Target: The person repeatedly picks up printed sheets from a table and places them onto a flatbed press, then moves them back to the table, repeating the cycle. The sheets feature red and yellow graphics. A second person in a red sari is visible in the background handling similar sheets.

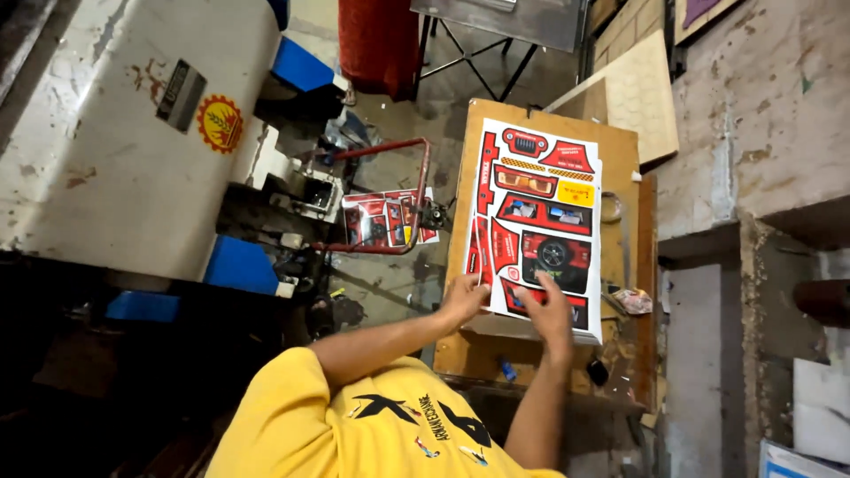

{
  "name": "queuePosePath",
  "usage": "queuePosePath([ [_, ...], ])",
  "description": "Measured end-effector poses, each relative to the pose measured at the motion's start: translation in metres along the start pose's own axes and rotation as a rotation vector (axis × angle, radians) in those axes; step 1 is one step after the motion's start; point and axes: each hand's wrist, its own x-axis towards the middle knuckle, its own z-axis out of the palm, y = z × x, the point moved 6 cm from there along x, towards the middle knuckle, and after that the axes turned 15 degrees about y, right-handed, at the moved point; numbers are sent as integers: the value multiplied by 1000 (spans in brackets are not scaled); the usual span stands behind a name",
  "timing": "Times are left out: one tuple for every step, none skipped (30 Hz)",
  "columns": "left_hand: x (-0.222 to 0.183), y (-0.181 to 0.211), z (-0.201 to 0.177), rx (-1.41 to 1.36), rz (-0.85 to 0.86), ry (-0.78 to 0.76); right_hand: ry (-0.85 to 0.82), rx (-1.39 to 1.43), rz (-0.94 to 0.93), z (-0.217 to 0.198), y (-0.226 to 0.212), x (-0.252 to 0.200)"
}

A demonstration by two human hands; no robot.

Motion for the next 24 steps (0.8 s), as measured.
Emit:
queuePosePath([
  [-5,27,2,-55,-24,-80,169,-88,-69,-21,3,-2],
  [-5,42,-3,-63,-24,-82,169,-94,-74,-28,8,-8],
  [-4,59,-10,1,34,-85,246,-181,-38,-38,15,-13],
  [-4,76,-17,65,91,-87,323,-268,-2,-49,20,-19],
  [3,81,-25,56,91,-83,320,-273,-10,-41,34,-18],
  [10,92,-33,15,195,-59,315,-186,110,-33,54,-18],
  [18,105,-45,-25,300,-30,306,-97,225,-22,73,-16],
  [10,126,-58,-33,302,-19,299,-100,214,-10,63,-15],
  [0,144,-68,-126,298,-68,199,175,385,11,63,-16],
  [-9,162,-80,-218,294,-118,88,448,554,35,61,-19],
  [-14,176,-102,-229,297,-103,75,440,543,58,66,-9],
  [-19,194,-123,-219,350,-119,-84,779,616,93,65,-1],
  [-27,209,-143,-208,400,-135,-251,1113,686,124,62,4],
  [-25,214,-171,-218,401,-120,-266,1101,683,135,37,6],
  [-18,219,-207,-89,426,53,-399,1280,638,150,0,8],
  [-12,226,-244,40,442,227,-536,1456,589,163,-38,10],
  [4,221,-277,38,445,230,-540,1455,585,170,-100,6],
  [19,218,-317,54,495,365,-500,1386,574,178,-159,2],
  [30,211,-356,67,535,503,-462,1309,568,183,-215,-5],
  [54,208,-386,63,531,510,-468,1301,570,210,-236,-2],
  [78,192,-419,47,363,557,-415,1183,539,234,-252,0],
  [99,174,-452,31,195,599,-363,1066,505,258,-268,2],
  [122,155,-472,21,187,614,-379,1053,505,287,-270,-1],
  [141,138,-495,162,206,713,-348,894,374,311,-273,-1],
])
